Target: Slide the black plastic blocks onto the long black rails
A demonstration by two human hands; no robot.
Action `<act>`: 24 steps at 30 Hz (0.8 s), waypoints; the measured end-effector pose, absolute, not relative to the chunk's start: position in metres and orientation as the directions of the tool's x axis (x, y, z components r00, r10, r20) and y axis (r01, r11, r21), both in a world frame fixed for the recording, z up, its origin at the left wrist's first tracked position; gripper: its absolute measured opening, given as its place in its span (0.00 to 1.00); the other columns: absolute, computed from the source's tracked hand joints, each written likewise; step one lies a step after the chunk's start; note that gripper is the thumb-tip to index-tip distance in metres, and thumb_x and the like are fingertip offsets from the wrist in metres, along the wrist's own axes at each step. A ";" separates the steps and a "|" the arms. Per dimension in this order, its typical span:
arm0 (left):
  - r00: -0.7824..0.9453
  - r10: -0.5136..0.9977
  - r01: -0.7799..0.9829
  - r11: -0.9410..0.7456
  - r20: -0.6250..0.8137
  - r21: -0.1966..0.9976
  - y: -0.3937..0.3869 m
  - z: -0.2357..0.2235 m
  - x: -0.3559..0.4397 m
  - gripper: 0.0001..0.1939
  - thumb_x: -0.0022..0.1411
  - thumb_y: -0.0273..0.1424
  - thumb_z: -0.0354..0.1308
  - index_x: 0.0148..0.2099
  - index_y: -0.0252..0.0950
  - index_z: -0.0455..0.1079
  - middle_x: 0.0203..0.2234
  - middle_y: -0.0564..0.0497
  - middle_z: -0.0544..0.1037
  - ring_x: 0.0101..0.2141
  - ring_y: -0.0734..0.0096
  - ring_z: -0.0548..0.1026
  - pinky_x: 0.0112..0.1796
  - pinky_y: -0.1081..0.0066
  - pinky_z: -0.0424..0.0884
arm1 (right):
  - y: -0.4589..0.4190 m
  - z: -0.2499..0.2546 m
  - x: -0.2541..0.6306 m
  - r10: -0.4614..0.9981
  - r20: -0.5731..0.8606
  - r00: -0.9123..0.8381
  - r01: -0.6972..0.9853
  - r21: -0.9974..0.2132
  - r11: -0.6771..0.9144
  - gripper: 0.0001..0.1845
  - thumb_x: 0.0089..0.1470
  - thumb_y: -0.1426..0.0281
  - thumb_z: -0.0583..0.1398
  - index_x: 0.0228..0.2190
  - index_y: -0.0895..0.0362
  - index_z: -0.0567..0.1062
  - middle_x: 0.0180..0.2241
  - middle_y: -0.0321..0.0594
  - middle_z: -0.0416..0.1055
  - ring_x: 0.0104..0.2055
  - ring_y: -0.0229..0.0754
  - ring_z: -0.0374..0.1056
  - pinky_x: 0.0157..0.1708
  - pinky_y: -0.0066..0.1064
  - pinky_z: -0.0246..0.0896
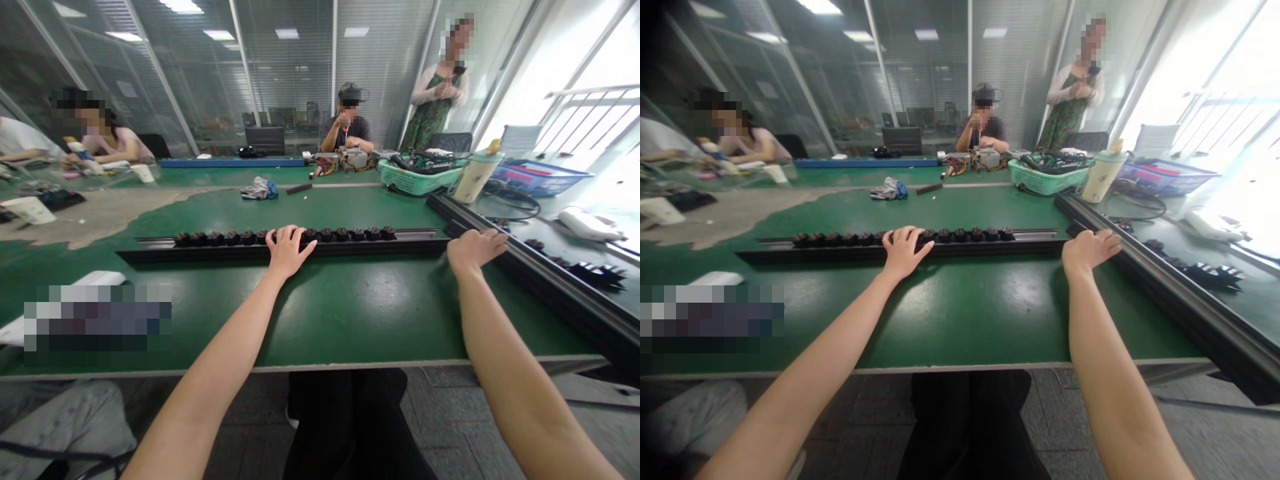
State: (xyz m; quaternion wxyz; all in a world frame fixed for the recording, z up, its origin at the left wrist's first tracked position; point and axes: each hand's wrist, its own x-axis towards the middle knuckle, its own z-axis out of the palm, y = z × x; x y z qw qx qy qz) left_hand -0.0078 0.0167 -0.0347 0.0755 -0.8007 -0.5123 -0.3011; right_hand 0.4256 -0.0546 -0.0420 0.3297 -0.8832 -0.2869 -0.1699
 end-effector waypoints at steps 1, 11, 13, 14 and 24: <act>0.294 0.774 0.866 -0.464 0.561 0.186 0.017 -0.035 -0.008 0.24 0.73 0.49 0.50 0.61 0.43 0.72 0.59 0.41 0.73 0.61 0.50 0.66 0.67 0.44 0.47 | -0.055 -0.041 0.427 0.390 0.488 0.781 0.614 -0.485 -0.622 0.23 0.51 0.77 0.56 0.45 0.72 0.82 0.55 0.76 0.65 0.62 0.66 0.51 0.58 0.60 0.46; 0.290 0.763 0.867 -0.465 0.578 0.179 0.018 -0.036 -0.007 0.24 0.73 0.49 0.51 0.60 0.42 0.72 0.58 0.41 0.74 0.61 0.50 0.67 0.67 0.44 0.47 | -0.060 -0.040 0.438 0.373 0.562 0.738 0.652 -0.453 -0.608 0.20 0.49 0.77 0.56 0.39 0.74 0.81 0.57 0.79 0.63 0.63 0.68 0.50 0.62 0.62 0.43; 0.292 0.760 0.867 -0.467 0.580 0.176 0.018 -0.037 -0.007 0.24 0.73 0.49 0.51 0.60 0.42 0.72 0.58 0.41 0.74 0.62 0.50 0.67 0.67 0.44 0.47 | -0.059 -0.038 0.432 0.409 0.650 0.641 0.756 -0.438 -0.487 0.18 0.53 0.75 0.54 0.37 0.69 0.81 0.55 0.72 0.65 0.61 0.65 0.52 0.63 0.62 0.44; 0.293 0.760 0.867 -0.467 0.580 0.174 0.018 -0.036 -0.007 0.24 0.73 0.49 0.50 0.60 0.43 0.72 0.58 0.41 0.74 0.62 0.50 0.66 0.67 0.45 0.47 | -0.058 -0.037 0.426 0.436 0.697 0.569 0.815 -0.410 -0.409 0.18 0.55 0.74 0.52 0.37 0.67 0.81 0.54 0.69 0.66 0.61 0.64 0.53 0.63 0.62 0.45; 0.287 0.779 0.869 -0.456 0.557 0.190 0.016 -0.034 -0.007 0.24 0.73 0.49 0.50 0.61 0.44 0.72 0.59 0.41 0.73 0.62 0.50 0.65 0.67 0.45 0.46 | -0.044 -0.036 0.326 0.674 0.739 -0.007 0.986 -0.108 0.130 0.27 0.67 0.69 0.49 0.63 0.61 0.70 0.64 0.57 0.68 0.69 0.58 0.57 0.70 0.64 0.41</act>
